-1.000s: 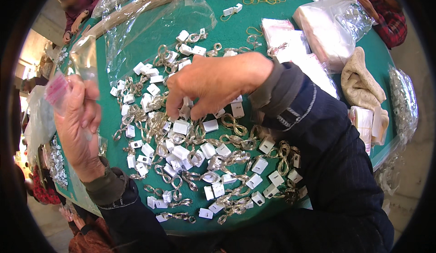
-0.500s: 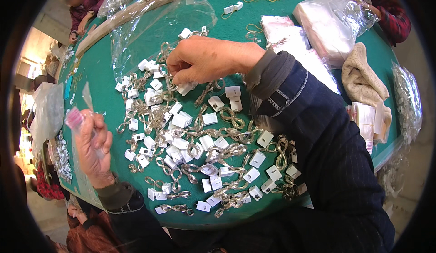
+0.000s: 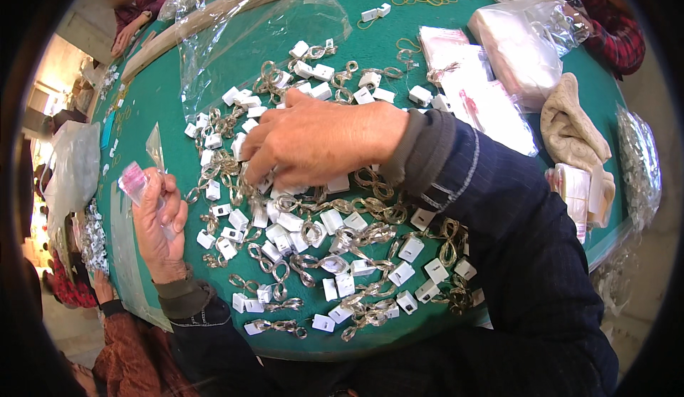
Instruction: The person picks small white electronic components from a pile on a green table and places them into small clear plastic bags. The person handles the items one at a time, opening the bags and inserting the components before setting the filled bags aside.
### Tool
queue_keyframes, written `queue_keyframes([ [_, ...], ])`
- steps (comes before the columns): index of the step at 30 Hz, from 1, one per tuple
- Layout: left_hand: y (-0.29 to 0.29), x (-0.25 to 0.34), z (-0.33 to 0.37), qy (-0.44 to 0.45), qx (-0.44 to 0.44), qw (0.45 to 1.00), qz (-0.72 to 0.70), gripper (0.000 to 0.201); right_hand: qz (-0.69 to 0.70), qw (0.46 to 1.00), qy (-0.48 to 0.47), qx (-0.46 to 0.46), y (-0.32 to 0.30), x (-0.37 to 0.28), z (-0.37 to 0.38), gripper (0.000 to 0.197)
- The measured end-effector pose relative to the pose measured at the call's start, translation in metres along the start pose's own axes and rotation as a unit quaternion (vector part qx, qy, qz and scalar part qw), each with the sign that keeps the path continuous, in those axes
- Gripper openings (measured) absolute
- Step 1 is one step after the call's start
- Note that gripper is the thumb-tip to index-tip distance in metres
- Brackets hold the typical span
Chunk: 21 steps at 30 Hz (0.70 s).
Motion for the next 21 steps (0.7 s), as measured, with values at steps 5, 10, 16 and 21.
queue_keyframes([
  [5, -0.001, 0.000, -0.002, 0.015, 0.012, 1.000, -0.002, 0.014, -0.084, 0.988, 0.123, 0.043, -0.019, 0.016, -0.012, 0.013],
  [10, -0.002, 0.003, -0.004, 0.018, 0.007, 1.000, 0.009, 0.012, 0.182, 0.983, 0.031, -0.004, -0.018, 0.004, -0.007, 0.017],
  [16, 0.005, -0.003, -0.009, 0.008, 0.019, 0.999, 0.035, 0.010, -0.022, 0.997, 0.034, -0.066, -0.006, -0.013, 0.001, 0.029],
  [21, 0.005, -0.009, -0.008, -0.001, -0.002, 0.999, 0.047, 0.013, -0.065, 0.992, 0.086, -0.060, -0.007, -0.005, -0.004, 0.037],
])
Point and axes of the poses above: each hand's wrist, its own z-axis towards the middle knuckle, its own y-axis out of the palm, x = y × z, the point moved 1 cm from there along z, towards the middle knuckle, and after that the axes turned 9 degrees about -x, right-handed, at the moved point
